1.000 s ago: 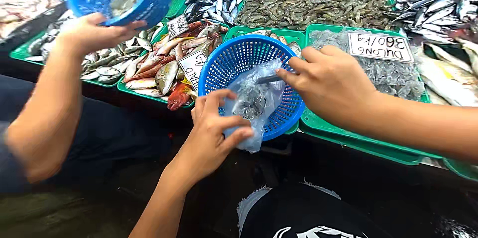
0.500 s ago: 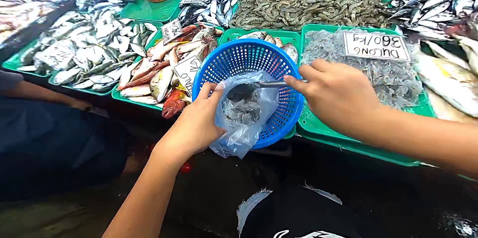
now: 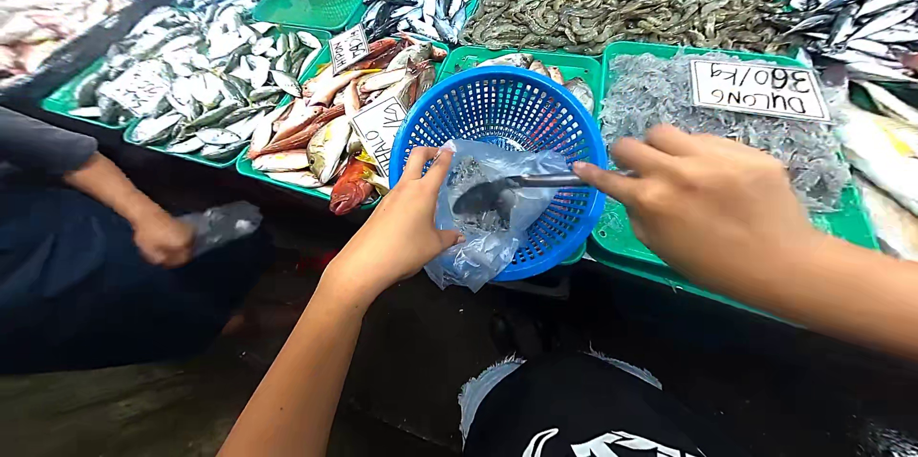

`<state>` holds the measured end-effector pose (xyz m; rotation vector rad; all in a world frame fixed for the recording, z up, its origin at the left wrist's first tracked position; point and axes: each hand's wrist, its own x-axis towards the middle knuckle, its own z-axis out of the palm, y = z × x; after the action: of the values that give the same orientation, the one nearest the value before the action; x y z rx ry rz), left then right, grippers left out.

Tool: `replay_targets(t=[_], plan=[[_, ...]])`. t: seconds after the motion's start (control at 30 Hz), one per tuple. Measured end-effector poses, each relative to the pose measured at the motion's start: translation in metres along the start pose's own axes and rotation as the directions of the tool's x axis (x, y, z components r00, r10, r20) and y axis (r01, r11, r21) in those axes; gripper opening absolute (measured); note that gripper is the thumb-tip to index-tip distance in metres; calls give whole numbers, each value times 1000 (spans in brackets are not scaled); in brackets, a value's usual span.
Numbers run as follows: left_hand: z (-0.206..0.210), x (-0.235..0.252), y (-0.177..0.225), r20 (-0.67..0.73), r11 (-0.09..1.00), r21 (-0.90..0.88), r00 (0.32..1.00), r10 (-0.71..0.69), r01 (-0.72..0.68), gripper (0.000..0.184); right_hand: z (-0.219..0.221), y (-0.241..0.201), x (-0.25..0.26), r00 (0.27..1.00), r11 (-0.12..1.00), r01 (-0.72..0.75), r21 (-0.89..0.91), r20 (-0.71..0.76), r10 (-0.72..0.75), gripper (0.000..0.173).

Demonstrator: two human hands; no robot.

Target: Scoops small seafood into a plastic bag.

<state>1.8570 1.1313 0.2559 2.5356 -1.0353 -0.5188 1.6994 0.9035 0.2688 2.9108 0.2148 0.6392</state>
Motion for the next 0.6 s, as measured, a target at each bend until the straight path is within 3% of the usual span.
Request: replay_targets(t=[0.1,0.2,0.3,0.37,0.43,0.5,0.6], plan=[[4,2,-2,2,998,-27,998,59,-59,101,24,2,22,1000,999,-26,38,-3,26,38],[7,-3,-14,-48,986,-57,987,154,-157,74,20,4,23,999,999,-28,30,27,27,38],[12,-19,-32,-278,960,-151,942,187,-235,48,-2,7,-1,1000,1000,-15,11,-8,15,38],[18,-35,-43,-438,939,-280,897,60,-200,42,-13,8,-21,999,1000,-15,-9,-32,15,40],[29,-54,-52,-493,848,-519,848,-193,-108,32,-20,10,-39,997,999,-53,-5,-48,53,41],[47,-64,-51,-346,675,-736,822,-452,61,27,-25,12,-54,992,993,-116,24,-49,117,38],[82,-60,-38,-18,451,-848,836,-548,277,31,-24,21,-62,979,977,-196,84,-35,199,35]])
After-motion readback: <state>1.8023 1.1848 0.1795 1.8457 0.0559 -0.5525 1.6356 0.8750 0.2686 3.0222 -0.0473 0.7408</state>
